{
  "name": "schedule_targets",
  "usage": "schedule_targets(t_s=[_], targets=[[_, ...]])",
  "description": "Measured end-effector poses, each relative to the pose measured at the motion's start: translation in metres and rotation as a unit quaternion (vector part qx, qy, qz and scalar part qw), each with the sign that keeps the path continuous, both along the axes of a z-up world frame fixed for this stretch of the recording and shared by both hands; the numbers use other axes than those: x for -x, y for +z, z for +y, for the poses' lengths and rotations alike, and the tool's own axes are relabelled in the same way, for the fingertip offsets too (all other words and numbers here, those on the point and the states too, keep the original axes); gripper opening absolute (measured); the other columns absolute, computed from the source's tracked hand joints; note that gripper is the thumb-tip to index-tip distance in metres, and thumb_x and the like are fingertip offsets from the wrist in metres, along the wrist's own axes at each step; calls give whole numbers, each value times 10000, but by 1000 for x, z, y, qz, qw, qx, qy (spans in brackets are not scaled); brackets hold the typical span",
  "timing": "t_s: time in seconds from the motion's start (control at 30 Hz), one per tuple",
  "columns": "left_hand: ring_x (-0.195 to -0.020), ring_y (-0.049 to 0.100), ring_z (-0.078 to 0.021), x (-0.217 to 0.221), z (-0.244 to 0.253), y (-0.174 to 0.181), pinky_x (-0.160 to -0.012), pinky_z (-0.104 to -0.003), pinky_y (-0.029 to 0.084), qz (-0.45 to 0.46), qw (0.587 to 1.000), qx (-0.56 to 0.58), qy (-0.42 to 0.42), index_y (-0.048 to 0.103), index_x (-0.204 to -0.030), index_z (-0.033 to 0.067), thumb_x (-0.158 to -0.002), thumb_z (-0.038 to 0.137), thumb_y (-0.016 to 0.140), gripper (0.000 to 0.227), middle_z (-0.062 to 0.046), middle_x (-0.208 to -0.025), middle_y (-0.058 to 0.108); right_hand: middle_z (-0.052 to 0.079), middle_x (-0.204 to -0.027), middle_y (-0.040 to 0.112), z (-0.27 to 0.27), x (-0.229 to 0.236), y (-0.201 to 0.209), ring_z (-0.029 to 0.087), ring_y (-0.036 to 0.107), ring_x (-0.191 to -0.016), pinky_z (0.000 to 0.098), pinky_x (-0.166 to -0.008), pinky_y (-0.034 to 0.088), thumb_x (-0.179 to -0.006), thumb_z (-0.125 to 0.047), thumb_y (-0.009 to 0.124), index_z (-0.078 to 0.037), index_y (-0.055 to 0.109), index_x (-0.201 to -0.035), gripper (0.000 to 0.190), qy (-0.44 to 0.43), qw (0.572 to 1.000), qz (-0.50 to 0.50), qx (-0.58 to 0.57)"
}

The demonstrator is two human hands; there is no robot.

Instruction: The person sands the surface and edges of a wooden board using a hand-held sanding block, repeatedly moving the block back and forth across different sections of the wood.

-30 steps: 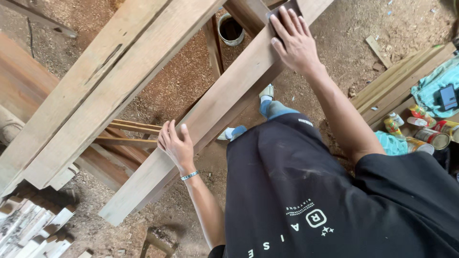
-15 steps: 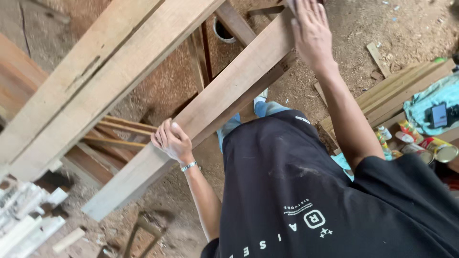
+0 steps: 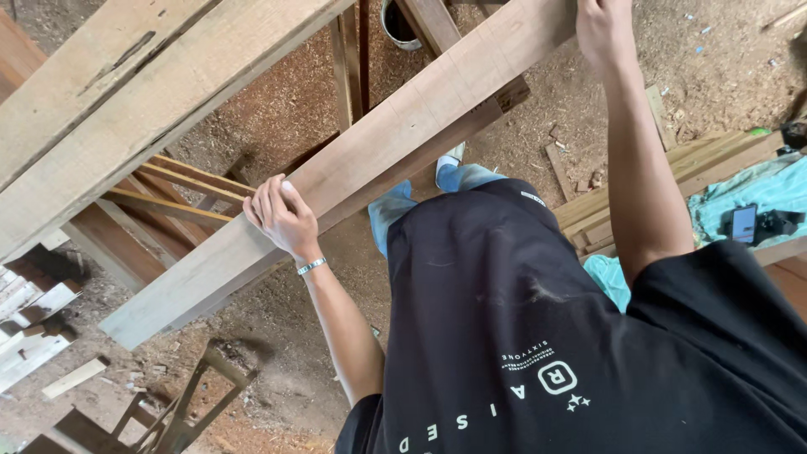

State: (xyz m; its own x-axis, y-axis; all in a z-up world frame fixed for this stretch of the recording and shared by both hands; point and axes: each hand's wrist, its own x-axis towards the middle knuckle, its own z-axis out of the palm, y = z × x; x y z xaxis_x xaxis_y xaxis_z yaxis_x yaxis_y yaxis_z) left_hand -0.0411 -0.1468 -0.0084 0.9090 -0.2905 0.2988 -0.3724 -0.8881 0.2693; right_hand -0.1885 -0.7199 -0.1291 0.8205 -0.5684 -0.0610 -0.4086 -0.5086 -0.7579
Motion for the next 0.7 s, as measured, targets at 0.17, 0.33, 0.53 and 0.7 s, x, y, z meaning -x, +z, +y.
schedule_targets(t_s=[0.17, 0.33, 0.53, 0.7], targets=[[-1068, 663, -222, 3, -5, 5, -1129, -492, 379, -1, 1000, -16, 18, 725, -1048, 105, -1076, 234, 540, 228, -33, -1082, 734, 49, -780, 483, 24, 39, 60, 122, 379, -653, 367, -554, 271, -1251, -314, 420, 30, 574, -1030, 437, -54, 991, 26, -123], [-1136, 646, -235, 2, 4, -3, -1174, -522, 357, 13, 1000, -15, 1, 719, -1140, 110, -1081, 360, 515, 328, -46, -1154, 723, -32, -780, 507, 17, 9, 62, 79, 393, -631, 328, -529, 312, -1246, -353, 423, -19, 605, -1034, 435, -27, 995, 14, -92], [-1327, 535, -316, 14, 1, 2, -1202, -583, 291, -13, 990, -101, -100, 591, -1403, 37, -933, 837, 393, 949, -142, -1392, 596, 29, -756, 525, 18, -16, 64, 112, 444, -624, 346, -549, 352, -1228, -462, 457, 30, 595, -1006, 557, -37, 995, 76, -59], [-1279, 561, -318, 15, -2, 4, -1173, -595, 351, -23, 988, -121, -89, 609, -1391, 45, -828, 963, 441, 1090, -133, -1337, 617, 218, -1021, 634, 13, -22, 85, 280, 580, -855, 426, -694, 471, -1171, -544, 462, 22, 602, -1336, 606, 8, 992, 117, -46]])
